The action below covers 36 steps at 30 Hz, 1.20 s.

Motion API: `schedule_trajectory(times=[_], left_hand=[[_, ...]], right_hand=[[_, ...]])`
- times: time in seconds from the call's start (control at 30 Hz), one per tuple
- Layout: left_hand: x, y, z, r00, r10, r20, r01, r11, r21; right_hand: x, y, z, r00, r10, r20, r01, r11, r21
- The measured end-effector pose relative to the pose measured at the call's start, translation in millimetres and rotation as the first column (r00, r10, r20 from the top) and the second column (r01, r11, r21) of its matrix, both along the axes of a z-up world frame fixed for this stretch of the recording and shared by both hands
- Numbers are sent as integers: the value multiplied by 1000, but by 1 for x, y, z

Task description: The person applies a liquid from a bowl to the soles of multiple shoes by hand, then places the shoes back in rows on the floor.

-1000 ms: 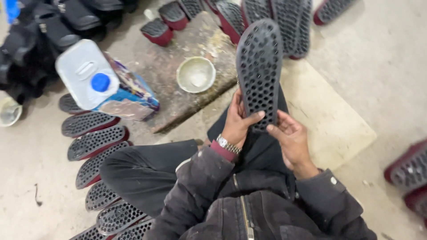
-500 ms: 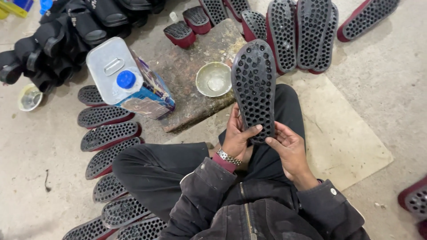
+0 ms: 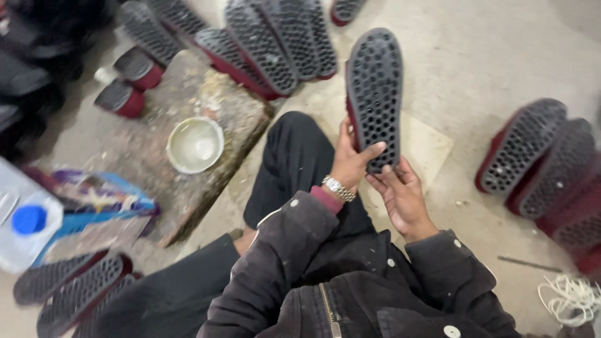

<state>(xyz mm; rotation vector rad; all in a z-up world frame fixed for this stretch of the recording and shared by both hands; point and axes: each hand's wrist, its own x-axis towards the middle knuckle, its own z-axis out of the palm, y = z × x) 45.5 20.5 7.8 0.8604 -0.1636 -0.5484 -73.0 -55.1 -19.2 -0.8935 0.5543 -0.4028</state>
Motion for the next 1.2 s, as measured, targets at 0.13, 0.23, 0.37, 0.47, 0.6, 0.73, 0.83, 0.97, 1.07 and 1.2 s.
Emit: schedule_trajectory(times=[0.13, 0.23, 0.37, 0.47, 0.6, 0.73, 0.83, 0.97, 1.07, 1.2], left_hand=[[-19, -77, -13, 983, -182, 14, 181, 983, 25], [-38, -146, -33, 955, -292, 46, 290, 955, 56], [-62, -222, -27, 807, -570, 155, 534, 816, 223], [-90, -242, 25, 640, -756, 135, 689, 643, 333], [-92, -230, 124, 504, -863, 41, 789, 479, 385], [-81, -225, 116, 572, -816, 82, 760, 565, 323], [-75, -212, 108, 605, -796, 28, 751, 582, 314], [-66, -207, 95, 627, -779, 7, 742, 600, 300], [-54, -186, 88, 697, -717, -2, 686, 667, 291], [-28, -126, 94, 810, -583, -66, 576, 767, 284]], right_hand=[[-32, -44, -20, 968, -252, -8, 252, 968, 2], [-53, -76, -7, 910, -414, -11, 414, 910, 14], [-88, -146, -20, 808, -589, -6, 589, 808, 21], [-132, -230, 6, 763, -645, -48, 641, 764, -76], [-181, -332, 94, 576, -751, -323, -237, 225, -945], [-200, -425, 69, 659, -733, 169, 711, 680, 179], [-168, -373, 87, 668, -743, 46, 723, 662, 199], [-126, -314, 90, 783, -580, 224, 525, 810, 262], [-92, -276, 95, 854, -441, 277, 382, 892, 243], [-36, -222, 88, 949, -69, 306, 44, 995, 85]])
